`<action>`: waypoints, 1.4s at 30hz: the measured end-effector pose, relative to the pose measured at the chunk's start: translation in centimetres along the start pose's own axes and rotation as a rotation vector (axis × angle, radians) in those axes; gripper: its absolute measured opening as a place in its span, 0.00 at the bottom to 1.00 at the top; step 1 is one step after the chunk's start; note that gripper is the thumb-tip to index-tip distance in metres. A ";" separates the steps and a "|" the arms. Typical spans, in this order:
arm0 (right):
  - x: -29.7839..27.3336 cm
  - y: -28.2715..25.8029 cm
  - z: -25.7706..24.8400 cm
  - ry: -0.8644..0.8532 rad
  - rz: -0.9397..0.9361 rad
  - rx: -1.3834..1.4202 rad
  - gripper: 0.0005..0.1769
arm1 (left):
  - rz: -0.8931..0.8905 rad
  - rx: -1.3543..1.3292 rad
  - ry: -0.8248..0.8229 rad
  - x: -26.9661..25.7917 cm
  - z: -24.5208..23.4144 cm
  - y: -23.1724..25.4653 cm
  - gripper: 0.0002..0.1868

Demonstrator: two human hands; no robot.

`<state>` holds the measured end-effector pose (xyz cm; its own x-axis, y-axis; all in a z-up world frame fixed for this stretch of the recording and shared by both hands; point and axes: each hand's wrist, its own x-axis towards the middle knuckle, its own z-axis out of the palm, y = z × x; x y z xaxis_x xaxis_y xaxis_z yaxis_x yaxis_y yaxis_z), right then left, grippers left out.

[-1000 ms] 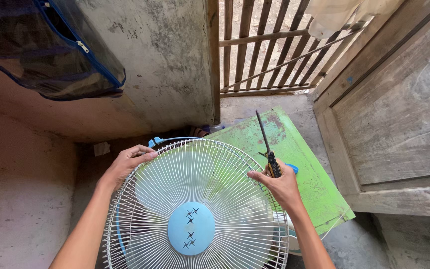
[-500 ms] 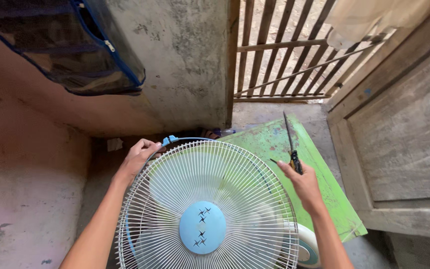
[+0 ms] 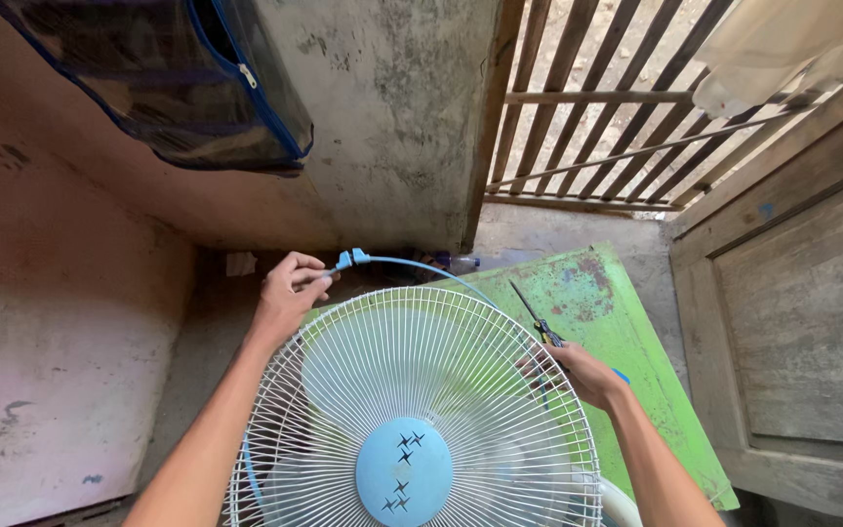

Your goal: The person adjusts the front grill of a standing electric fan and uses a screwdriver to tighten a screw on the grill's mounting bracket. The fan remains on a green table throughout the clip.

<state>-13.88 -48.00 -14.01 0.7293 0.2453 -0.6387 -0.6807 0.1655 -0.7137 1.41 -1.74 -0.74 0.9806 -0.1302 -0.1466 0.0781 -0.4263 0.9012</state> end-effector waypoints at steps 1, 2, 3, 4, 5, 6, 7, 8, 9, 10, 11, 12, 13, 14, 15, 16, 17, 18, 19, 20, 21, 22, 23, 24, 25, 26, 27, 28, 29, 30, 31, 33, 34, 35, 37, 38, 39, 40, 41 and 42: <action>-0.6 0.2 0.0 -0.032 -0.013 0.040 0.30 | 0.002 -0.022 0.016 0.0 0.0 0.3 0.14; -1.3 0.4 0.2 0.053 0.007 0.105 0.28 | 0.004 -0.044 0.033 -0.1 -0.2 0.5 0.14; -2.0 0.7 0.4 0.142 0.021 0.171 0.25 | 0.014 -0.066 0.048 0.0 -0.2 0.8 0.13; -2.5 0.8 0.5 0.231 0.035 0.236 0.23 | -0.015 -0.030 0.051 -0.1 -0.2 0.9 0.14; -3.0 0.8 0.6 0.199 -0.013 0.254 0.20 | -0.042 0.005 0.051 0.0 -0.2 1.1 0.16; -3.5 0.9 0.8 0.167 -0.062 0.271 0.17 | -0.070 0.041 0.051 0.2 -0.2 1.1 0.18; -4.1 0.9 0.8 0.137 -0.111 0.288 0.15 | -0.126 0.203 0.039 0.2 -0.3 1.0 0.21; -4.7 1.0 0.7 0.169 -0.115 0.302 0.14 | -0.180 0.365 0.028 0.2 -0.5 0.6 0.25; -5.2 1.1 0.7 0.202 -0.120 0.316 0.13 | -0.231 0.529 0.017 0.3 -0.8 0.0 0.30; -5.7 1.3 0.8 0.234 -0.125 0.331 0.13 | -0.287 0.560 -0.017 0.3 -1.2 -0.8 0.31; -6.2 1.2 0.8 0.240 -0.142 0.334 0.15 | -0.341 0.590 -0.051 0.4 -1.5 -1.7 0.32; -6.7 1.1 0.9 0.245 -0.158 0.337 0.16 | -0.396 0.622 -0.084 0.5 -1.9 -2.8 0.32; -7.3 1.2 1.1 0.249 -0.175 0.338 0.18 | -0.436 0.510 -0.108 0.2 -2.4 -4.1 0.31; -7.8 1.3 1.3 0.231 -0.194 0.359 0.17 | -0.475 0.397 -0.133 -0.2 -2.8 -5.5 0.30; -8.4 1.2 1.5 0.213 -0.214 0.378 0.16 | -0.512 0.283 -0.158 -0.6 -3.5 -6.9 0.29; -9.0 1.0 1.8 0.196 -0.233 0.397 0.15 | -0.543 0.215 -0.166 -1.1 -4.3 -8.2 0.27; -9.5 1.0 2.1 0.220 -0.239 0.409 0.16 | -0.574 0.146 -0.175 -1.7 -5.0 -9.7 0.27; -10.0 1.0 2.4 0.244 -0.245 0.422 0.16 | -0.560 0.032 -0.206 -2.3 -5.5 -11.2 0.26; -10.3 0.9 2.9 0.263 -0.252 0.435 0.17 | -0.545 -0.080 -0.232 -3.0 -6.3 -12.5 0.26; -10.7 0.9 3.3 0.288 -0.268 0.445 0.18 | -0.529 -0.192 -0.258 -3.7 -6.9 -13.7 0.27; -11.0 0.9 3.5 0.310 -0.284 0.456 0.18 | -0.527 -0.188 -0.264 -4.6 -7.2 -14.9 0.27; -11.3 1.0 3.8 0.332 -0.299 0.466 0.19 | -0.525 -0.184 -0.270 -5.4 -7.3 -16.1 0.28; -11.6 1.0 3.9 0.344 -0.302 0.463 0.18 | -0.519 -0.180 -0.279 -6.2 -7.4 -17.0 0.29; -11.9 1.0 4.1 0.356 -0.304 0.459 0.17 | -0.595 -0.178 -0.249 -7.2 -7.7 -17.9 0.29; -12.3 1.5 4.1 0.373 -0.306 0.455 0.16 | -0.672 -0.178 -0.224 -8.4 -7.6 -19.0 0.29; -12.7 2.0 4.1 0.378 -0.312 0.444 0.15 | -0.748 -0.176 -0.197 -9.6 -7.5 -20.2 0.30; -13.0 2.5 4.2 0.379 -0.315 0.432 0.15 | -0.784 -0.267 -0.178 -10.9 -7.4 -21.3 0.33; -13.5 3.0 4.4 0.381 -0.319 0.419 0.14 | -0.818 -0.357 -0.160 -12.2 -7.1 -22.3 0.37; -14.0 3.6 4.5 0.394 -0.322 0.409 0.13 | -0.850 -0.447 -0.136 -13.8 -7.2 -23.3 0.40; -14.6 4.2 4.6 0.408 -0.326 0.399 0.13 | -0.817 -0.527 -0.078 -15.7 -6.8 -24.3 0.39; -15.2 4.7 4.9 0.424 -0.331 0.388 0.12 | -0.782 -0.606 -0.023 -17.5 -6.0 -25.1 0.37; -16.1 5.9 5.6 0.444 -0.335 0.404 0.14 | -0.754 -0.729 0.059 -19.2 -5.4 -26.3 0.35; -16.5 6.5 5.9 0.457 -0.338 0.412 0.14 | -0.763 -0.773 0.087 -20.3 -4.7 -26.7 0.34; -17.0 7.1 6.3 0.491 -0.325 0.402 0.14 | -0.775 -0.819 0.120 -21.5 -4.1 -26.9 0.34; -17.8 8.3 6.8 0.552 -0.301 0.381 0.13 | -0.598 -0.955 0.065 -25.1 -3.3 -27.4 0.34; -18.2 8.9 6.9 0.555 -0.335 0.376 0.15 | -0.506 -1.020 0.038 -26.5 -3.0 -27.3 0.34; -18.5 9.2 7.3 0.560 -0.368 0.372 0.17 | -0.597 -1.046 0.027 -26.8 -2.9 -27.0 0.33; -18.7 9.5 7.6 0.564 -0.401 0.367 0.19 | -0.689 -1.070 0.014 -27.0 -2.9 -26.7 0.33; -18.9 9.8 7.7 0.582 -0.392 0.356 0.18 | -0.779 -1.095 0.001 -27.3 -2.4 -26.3 0.32; -19.1 10.1 7.7 0.600 -0.384 0.345 0.18 | -0.752 -1.115 0.022 -27.7 -1.9 -25.9 0.30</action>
<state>-35.21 -43.69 -6.78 0.7635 -0.4295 -0.4824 -0.2854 0.4456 -0.8485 -27.46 14.59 -19.30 0.6369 -0.1695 -0.7521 0.6881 0.5647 0.4556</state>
